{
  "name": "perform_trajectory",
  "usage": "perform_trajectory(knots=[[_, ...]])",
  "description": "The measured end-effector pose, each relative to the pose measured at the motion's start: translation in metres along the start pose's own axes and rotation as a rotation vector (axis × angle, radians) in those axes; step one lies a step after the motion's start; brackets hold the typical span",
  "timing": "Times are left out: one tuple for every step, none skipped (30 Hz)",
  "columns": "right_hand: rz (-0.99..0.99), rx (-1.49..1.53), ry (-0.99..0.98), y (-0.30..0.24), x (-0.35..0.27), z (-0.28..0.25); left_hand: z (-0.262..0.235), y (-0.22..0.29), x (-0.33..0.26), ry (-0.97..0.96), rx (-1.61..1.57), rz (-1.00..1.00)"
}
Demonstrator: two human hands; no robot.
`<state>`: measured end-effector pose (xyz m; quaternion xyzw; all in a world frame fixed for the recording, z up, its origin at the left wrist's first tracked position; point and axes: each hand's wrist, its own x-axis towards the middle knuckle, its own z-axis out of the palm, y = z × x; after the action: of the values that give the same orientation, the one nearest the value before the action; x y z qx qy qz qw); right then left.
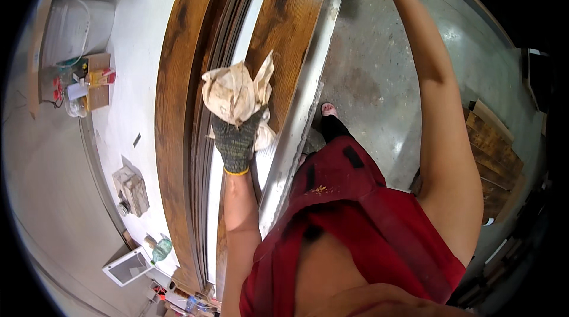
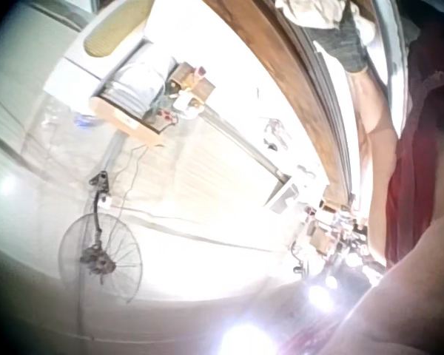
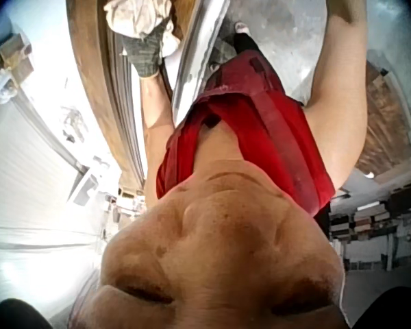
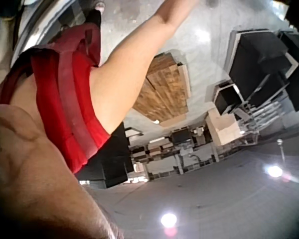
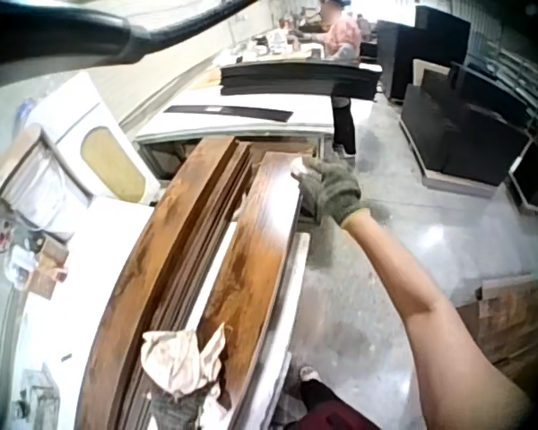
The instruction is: The person wipes long wooden planks using a cloth and a block, moving the cloth along the top surface and the side edges of the wood.
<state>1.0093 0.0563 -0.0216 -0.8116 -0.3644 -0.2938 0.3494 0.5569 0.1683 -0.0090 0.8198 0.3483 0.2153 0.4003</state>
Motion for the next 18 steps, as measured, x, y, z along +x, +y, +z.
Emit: perform_trajectory(knots=[[-0.192, -0.119, -0.04, -0.011, -0.014, -0.01, -0.002, 0.006, 0.001, -0.011, 0.013, -0.005], [-0.393, -0.221, -0.079, -0.02, -0.034, -0.008, -0.003, 0.006, -0.001, -0.01, 0.031, -0.021], [-0.594, -0.335, -0.112, -0.034, -0.049, -0.021, -0.003, 0.007, 0.0, 0.0, 0.045, -0.055], [-0.528, -0.191, -0.122, -0.083, -0.069, -0.052, -0.003, 0.004, -0.004, 0.034, 0.049, -0.04], [-0.542, -0.207, -0.148, -0.081, -0.109, -0.053, -0.003, 0.007, -0.001, 0.023, 0.061, -0.033], [-0.297, -0.056, -0.239, -0.115, -0.14, -0.07, -0.002, 0.008, 0.002, 0.01, 0.077, -0.027], [-0.224, 0.086, -0.347, -0.151, -0.157, -0.096, 0.0, 0.01, 0.002, 0.08, 0.016, 0.027], [-0.352, 0.085, -0.331, -0.183, -0.165, -0.116, 0.001, 0.012, 0.004, 0.055, 0.012, -0.019], [-0.267, 0.306, -0.489, -0.193, -0.188, -0.124, 0.0, 0.005, 0.005, 0.073, 0.051, 0.049], [-0.208, 0.34, -0.517, -0.212, -0.198, -0.139, 0.001, -0.002, 0.007, 0.087, 0.088, 0.116], [-0.255, 0.358, -0.521, -0.215, -0.196, -0.143, -0.004, -0.005, 0.007, 0.002, 0.01, 0.027], [-0.3, 0.379, -0.524, -0.215, -0.191, -0.142, -0.006, 0.015, 0.003, 0.007, -0.189, -0.034], [-0.455, 0.263, -0.425, -0.201, -0.182, -0.132, -0.013, 0.014, -0.007, 0.015, -0.276, 0.004], [-0.436, 0.155, -0.367, -0.18, -0.173, -0.115, -0.02, 0.011, -0.015, 0.012, -0.368, 0.05], [-0.409, 0.045, -0.313, -0.157, -0.164, -0.099, -0.035, 0.005, -0.025, -0.052, -0.344, 0.003], [-0.279, 0.025, -0.297, -0.145, -0.147, -0.09, -0.051, -0.001, -0.035, -0.114, -0.313, -0.043], [-0.147, 0.0, -0.279, -0.132, -0.13, -0.082, -0.061, -0.009, -0.049, -0.093, -0.175, -0.038], [-0.08, 0.047, -0.254, -0.13, -0.108, -0.083, -0.072, -0.019, -0.068, -0.065, -0.034, -0.034]])
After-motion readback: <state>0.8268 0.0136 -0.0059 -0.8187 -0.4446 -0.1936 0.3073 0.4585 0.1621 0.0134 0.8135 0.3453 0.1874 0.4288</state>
